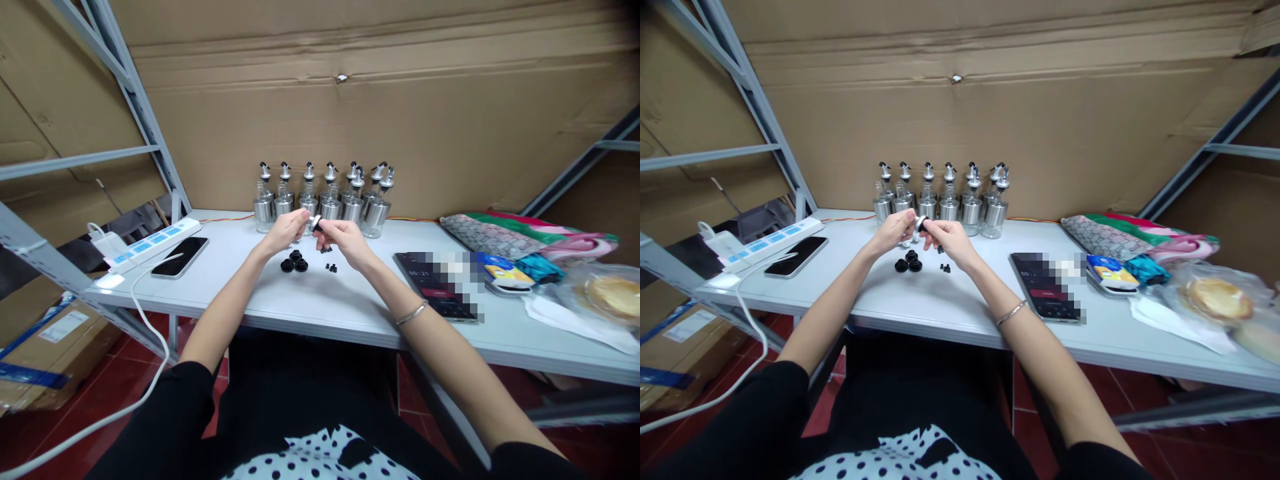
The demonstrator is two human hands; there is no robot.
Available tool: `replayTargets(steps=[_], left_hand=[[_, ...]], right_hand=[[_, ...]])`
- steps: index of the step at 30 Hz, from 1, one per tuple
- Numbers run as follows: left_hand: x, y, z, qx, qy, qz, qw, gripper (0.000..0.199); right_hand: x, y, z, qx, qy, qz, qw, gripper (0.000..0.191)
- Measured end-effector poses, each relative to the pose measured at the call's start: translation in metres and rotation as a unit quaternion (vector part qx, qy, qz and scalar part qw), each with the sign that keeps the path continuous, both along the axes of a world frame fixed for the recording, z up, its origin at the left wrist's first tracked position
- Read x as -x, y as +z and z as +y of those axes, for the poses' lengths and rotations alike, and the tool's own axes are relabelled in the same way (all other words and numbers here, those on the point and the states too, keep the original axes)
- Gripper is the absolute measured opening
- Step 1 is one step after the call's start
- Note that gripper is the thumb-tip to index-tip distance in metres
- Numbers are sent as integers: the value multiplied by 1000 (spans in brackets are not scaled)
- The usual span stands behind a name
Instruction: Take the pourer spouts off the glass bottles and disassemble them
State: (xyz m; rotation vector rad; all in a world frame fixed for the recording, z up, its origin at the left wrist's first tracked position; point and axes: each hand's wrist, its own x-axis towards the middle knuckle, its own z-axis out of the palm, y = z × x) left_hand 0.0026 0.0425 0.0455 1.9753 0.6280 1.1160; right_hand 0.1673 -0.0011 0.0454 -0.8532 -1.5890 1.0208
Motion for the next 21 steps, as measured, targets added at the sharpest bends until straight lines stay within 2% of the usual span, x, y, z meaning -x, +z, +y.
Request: replayTargets(steps=[5,11,16,21], left_hand=[[3,1,-1,12,-8,21,1000,58],[5,6,-1,93,-19,18,995,53],[5,7,-2,126,-8,19,992,50],[5,8,-3,154,-5,18,988,50]], right_hand=[[-4,-5,1,-106,-61,-104,987,42],[-6,-6,0,-183,-112,-185,959,31],[-7,-7,0,-313,-188,-300,881,27],[-9,-8,0,-400,-229,-387,798,22]])
